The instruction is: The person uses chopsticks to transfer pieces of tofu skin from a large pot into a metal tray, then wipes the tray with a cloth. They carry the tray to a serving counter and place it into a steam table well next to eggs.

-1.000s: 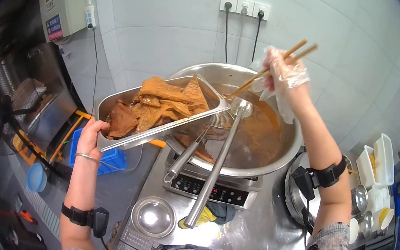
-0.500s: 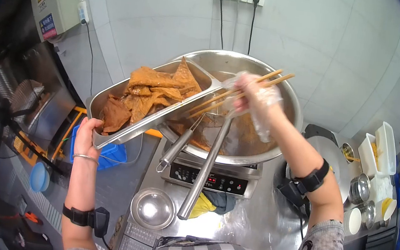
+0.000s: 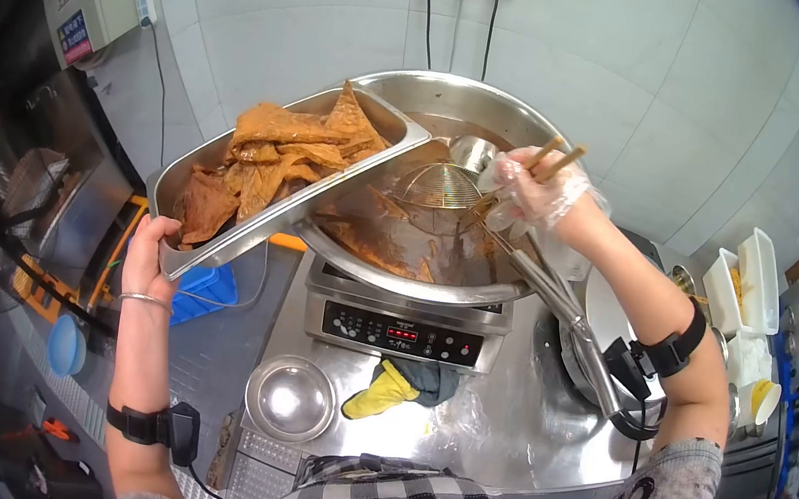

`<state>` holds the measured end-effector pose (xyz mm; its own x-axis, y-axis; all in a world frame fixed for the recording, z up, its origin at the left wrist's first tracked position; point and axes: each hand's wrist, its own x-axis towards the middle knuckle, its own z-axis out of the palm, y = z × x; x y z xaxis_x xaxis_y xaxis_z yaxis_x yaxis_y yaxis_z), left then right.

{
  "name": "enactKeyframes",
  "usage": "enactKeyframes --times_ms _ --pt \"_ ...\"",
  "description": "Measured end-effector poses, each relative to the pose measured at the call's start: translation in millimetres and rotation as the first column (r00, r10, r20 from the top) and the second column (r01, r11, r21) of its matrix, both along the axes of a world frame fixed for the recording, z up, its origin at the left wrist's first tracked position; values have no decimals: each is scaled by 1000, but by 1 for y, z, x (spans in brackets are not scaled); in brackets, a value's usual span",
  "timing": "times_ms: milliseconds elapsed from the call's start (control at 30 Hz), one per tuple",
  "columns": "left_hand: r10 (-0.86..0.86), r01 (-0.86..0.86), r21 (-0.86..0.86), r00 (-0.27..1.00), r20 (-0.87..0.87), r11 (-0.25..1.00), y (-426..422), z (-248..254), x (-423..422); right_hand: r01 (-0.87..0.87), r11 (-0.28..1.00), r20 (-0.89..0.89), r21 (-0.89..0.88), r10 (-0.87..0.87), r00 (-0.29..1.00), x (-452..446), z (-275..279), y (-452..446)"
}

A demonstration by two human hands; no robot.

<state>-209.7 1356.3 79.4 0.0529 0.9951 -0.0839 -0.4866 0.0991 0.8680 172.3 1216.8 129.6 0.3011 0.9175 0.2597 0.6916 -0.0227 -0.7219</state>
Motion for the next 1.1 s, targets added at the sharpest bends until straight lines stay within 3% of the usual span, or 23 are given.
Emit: enactKeyframes --times_ms 67,133,433,500,633,700,800,967,1100 --pt "3 -3 5 999 -32 1000 0 1 0 32 999 35 16 -32 999 8 1 -10" --pt "-1 1 4 999 -36 1000 0 2 0 58 998 -207 -33 -64 976 10 3 -17" --pt "-37 37 3 999 -15 999 3 -2 -4 31 997 -187 -75 -45 981 38 11 -30" --pt "-16 16 11 1000 -21 1000 3 -1 -4 110 990 -74 -88 -117 990 36 14 -34" --pt "-24 24 8 1000 -20 1000 3 -1 -4 74 997 -161 -15 -75 984 52 13 -32" --pt "-13 13 4 1000 -2 1000 -1 2 -1 184 974 -117 -132 -200 973 61 21 -27" --pt "-22 22 -3 999 -30 1000 -2 5 0 242 958 -93 -151 -258 962 68 28 -20" --pt "-49 49 17 998 -26 999 5 -2 -6 231 965 -70 -126 -241 968 56 31 -6" --pt "-38 39 22 999 -23 999 2 -1 -4 205 972 -275 -116 -230 934 16 47 4"
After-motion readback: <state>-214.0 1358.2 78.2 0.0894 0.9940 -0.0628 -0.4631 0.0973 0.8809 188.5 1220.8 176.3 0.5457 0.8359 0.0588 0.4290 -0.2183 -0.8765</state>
